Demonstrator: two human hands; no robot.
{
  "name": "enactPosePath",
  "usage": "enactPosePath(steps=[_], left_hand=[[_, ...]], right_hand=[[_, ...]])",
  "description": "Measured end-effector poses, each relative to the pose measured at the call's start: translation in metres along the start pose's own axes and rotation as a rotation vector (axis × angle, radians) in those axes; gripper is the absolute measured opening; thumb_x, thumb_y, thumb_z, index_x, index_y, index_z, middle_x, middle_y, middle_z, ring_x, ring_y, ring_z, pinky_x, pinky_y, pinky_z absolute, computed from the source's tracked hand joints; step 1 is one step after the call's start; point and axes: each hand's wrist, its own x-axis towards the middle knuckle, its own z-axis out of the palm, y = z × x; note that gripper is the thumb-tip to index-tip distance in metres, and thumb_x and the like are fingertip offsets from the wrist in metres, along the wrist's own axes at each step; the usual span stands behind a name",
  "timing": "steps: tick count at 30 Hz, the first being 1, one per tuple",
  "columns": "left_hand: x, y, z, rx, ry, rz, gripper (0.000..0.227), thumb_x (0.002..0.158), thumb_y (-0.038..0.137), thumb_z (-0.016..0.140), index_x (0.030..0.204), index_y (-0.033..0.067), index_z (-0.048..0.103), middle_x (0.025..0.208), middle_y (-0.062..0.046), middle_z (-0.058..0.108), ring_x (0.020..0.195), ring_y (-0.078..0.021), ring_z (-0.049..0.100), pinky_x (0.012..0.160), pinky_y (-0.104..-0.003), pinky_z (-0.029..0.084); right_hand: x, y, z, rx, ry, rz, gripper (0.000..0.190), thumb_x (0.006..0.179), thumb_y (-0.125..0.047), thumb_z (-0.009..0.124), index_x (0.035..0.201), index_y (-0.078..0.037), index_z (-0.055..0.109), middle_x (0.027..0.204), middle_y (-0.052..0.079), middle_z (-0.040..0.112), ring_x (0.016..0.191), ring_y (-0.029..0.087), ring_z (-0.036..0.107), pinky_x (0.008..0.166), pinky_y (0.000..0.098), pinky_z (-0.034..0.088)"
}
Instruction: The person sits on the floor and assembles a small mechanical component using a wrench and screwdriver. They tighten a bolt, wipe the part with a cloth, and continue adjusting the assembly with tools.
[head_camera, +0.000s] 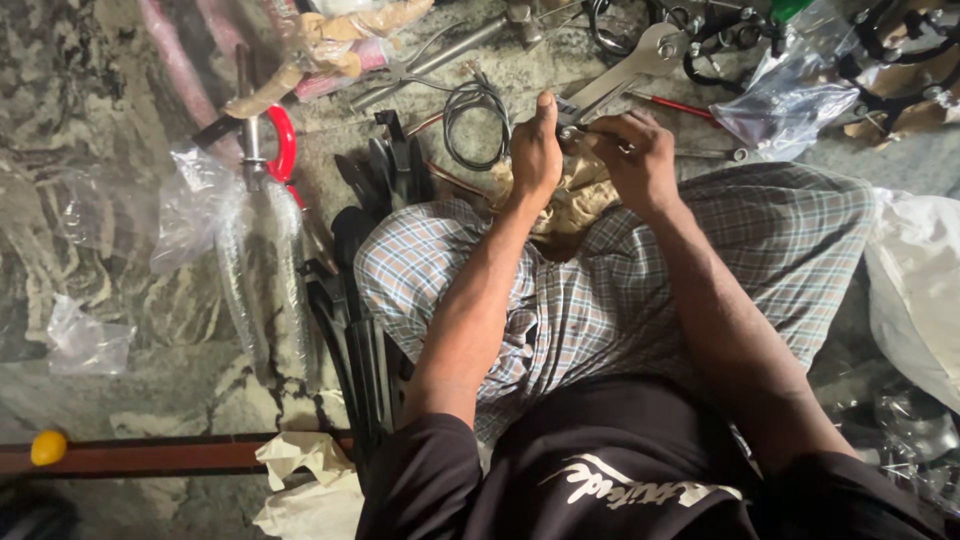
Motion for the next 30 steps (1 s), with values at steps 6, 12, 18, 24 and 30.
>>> enactPosePath(steps=[6, 12, 18, 24, 30], left_hand=[[0.002, 0.01, -0.005, -0.066, -0.001, 0.008, 0.081, 0.101, 0.067, 0.04, 0.068, -0.004, 0.063, 0.054, -0.012, 0.055, 0.055, -0.0193, 0.048, 0.054, -0.043, 0.038], [-0.008, 0.03, -0.006, -0.117, -0.141, -0.077, 0.082, 0.1, 0.068, 0.034, 0.067, 0.003, 0.072, 0.052, -0.005, 0.064, 0.048, -0.0165, 0.061, 0.052, -0.036, 0.046], [-0.016, 0.04, -0.008, 0.011, -0.094, 0.018, 0.076, 0.103, 0.063, 0.037, 0.067, 0.0041, 0.069, 0.052, -0.004, 0.061, 0.049, -0.0151, 0.06, 0.051, -0.035, 0.045], [-0.011, 0.034, -0.003, 0.024, -0.129, -0.051, 0.073, 0.105, 0.059, 0.035, 0.068, 0.006, 0.069, 0.05, -0.003, 0.059, 0.047, -0.0152, 0.059, 0.051, -0.035, 0.045], [-0.004, 0.021, 0.0, -0.258, -0.255, 0.014, 0.064, 0.11, 0.052, 0.043, 0.073, 0.0039, 0.064, 0.057, -0.005, 0.06, 0.05, -0.017, 0.056, 0.054, -0.038, 0.044]], right_hand=[[0.003, -0.006, -0.038, -0.063, -0.022, -0.164, 0.005, 0.098, -0.005, 0.077, 0.099, -0.002, 0.073, 0.097, 0.009, 0.072, 0.086, 0.025, 0.069, 0.077, 0.0377, 0.054], [0.02, -0.003, -0.047, -0.232, -0.152, -0.325, 0.01, 0.095, -0.01, 0.081, 0.098, -0.003, 0.074, 0.093, 0.009, 0.07, 0.089, 0.028, 0.067, 0.08, 0.0414, 0.055], [0.044, 0.0, -0.046, -0.348, -0.198, -0.394, 0.01, 0.094, -0.015, 0.081, 0.093, -0.006, 0.076, 0.093, 0.007, 0.071, 0.088, 0.025, 0.067, 0.081, 0.041, 0.055], [0.048, 0.002, -0.05, -0.434, -0.241, -0.407, 0.011, 0.092, -0.016, 0.081, 0.094, -0.007, 0.075, 0.091, 0.006, 0.07, 0.091, 0.024, 0.068, 0.081, 0.0383, 0.056], [0.057, 0.004, -0.056, -0.457, -0.249, -0.489, 0.019, 0.098, -0.021, 0.083, 0.089, -0.007, 0.074, 0.088, 0.004, 0.071, 0.092, 0.02, 0.07, 0.08, 0.0359, 0.058]])
